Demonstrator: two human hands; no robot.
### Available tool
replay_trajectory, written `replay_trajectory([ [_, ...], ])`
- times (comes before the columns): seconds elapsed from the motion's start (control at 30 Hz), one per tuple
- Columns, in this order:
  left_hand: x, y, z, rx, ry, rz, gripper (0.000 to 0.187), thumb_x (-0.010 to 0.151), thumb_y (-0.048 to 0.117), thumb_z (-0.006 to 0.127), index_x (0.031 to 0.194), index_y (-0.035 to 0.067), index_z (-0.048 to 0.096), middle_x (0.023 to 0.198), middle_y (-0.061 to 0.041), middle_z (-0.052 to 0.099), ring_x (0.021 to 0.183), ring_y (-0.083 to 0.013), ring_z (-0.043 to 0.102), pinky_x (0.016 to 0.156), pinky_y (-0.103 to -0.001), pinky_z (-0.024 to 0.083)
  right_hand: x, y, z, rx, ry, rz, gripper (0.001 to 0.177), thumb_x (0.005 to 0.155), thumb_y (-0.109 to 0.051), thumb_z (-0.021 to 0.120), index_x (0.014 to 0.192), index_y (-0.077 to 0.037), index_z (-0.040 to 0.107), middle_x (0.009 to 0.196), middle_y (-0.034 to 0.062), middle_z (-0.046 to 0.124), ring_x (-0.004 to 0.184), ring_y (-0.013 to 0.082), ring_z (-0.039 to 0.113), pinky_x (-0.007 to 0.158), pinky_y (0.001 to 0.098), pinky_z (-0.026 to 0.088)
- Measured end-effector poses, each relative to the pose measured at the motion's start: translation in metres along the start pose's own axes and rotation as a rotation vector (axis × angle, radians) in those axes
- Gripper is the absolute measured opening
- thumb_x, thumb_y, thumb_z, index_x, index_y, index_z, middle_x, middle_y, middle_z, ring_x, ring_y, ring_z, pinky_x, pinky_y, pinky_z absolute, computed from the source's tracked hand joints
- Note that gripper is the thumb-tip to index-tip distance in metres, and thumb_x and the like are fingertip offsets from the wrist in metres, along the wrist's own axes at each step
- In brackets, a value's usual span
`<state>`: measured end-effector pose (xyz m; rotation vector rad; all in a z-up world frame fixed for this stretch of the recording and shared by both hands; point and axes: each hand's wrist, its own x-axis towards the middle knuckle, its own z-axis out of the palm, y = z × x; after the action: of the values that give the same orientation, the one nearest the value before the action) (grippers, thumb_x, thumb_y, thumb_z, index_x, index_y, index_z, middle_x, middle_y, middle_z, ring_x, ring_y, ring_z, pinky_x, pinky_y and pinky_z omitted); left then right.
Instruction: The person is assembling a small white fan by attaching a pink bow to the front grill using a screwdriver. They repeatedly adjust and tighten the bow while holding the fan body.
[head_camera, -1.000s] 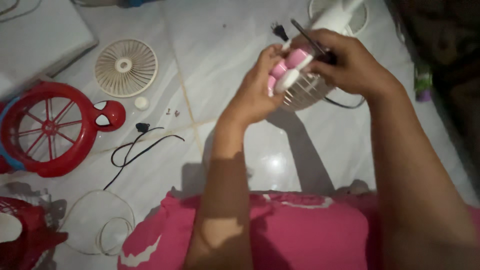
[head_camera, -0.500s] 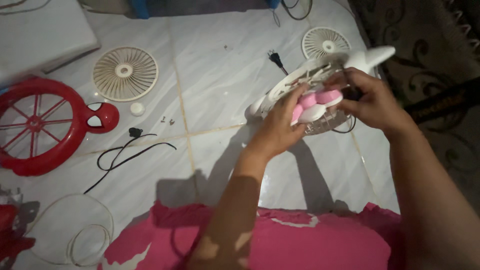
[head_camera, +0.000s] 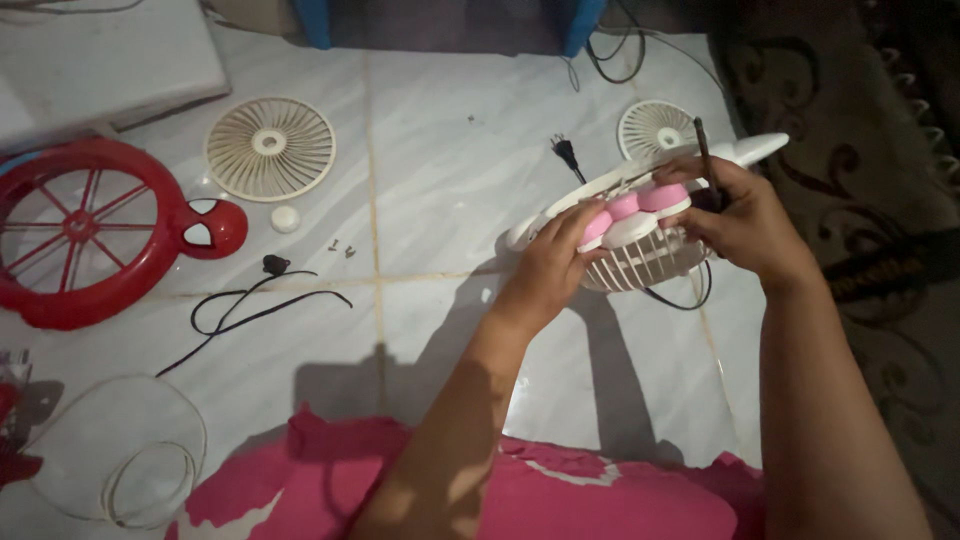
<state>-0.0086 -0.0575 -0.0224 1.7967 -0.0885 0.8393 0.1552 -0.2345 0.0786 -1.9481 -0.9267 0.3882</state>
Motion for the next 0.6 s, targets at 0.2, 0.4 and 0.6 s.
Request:
replay_trajectory([
  [0.2,0.005,-0.002,0.001,0.045,0.013,-0.056,0.054,0.097,0.017,0.071,0.146,0.01,0.051,0.143,-0.014,0.061,0.129,-0.0351,0.061,0.105,-0.041,0.053,0.01,-0.004,0.0,0.032,-0.024,-0.077,0.049,0.084,0.002,0.077,0.131,-0.003,0.065,0.121,-0.0015,0.072,0.102,0.0048,0.066,0.075,0.0196,0.053],
  [0.4,0.004,-0.004,0.006,0.126,0.021,-0.029,0.054,0.095,0.016,0.072,0.145,0.01,0.053,0.142,-0.014,0.062,0.125,-0.0352,0.062,0.107,-0.045,0.049,0.006,0.0,-0.006,-0.022,0.033,0.046,0.049,0.082,0.008,0.074,0.13,-0.005,0.068,0.117,0.0017,0.073,0.099,0.0081,0.067,0.069,0.023,0.052],
  [0.6,-0.003,-0.001,0.01,0.078,0.06,-0.012,0.053,0.094,0.013,0.072,0.144,0.009,0.053,0.141,-0.015,0.062,0.127,-0.0353,0.063,0.104,-0.041,0.054,0.007,0.014,-0.013,0.042,-0.07,-0.155,0.043,0.082,0.01,0.076,0.122,-0.002,0.068,0.126,0.006,0.071,0.116,0.0145,0.069,0.096,0.0276,0.058],
])
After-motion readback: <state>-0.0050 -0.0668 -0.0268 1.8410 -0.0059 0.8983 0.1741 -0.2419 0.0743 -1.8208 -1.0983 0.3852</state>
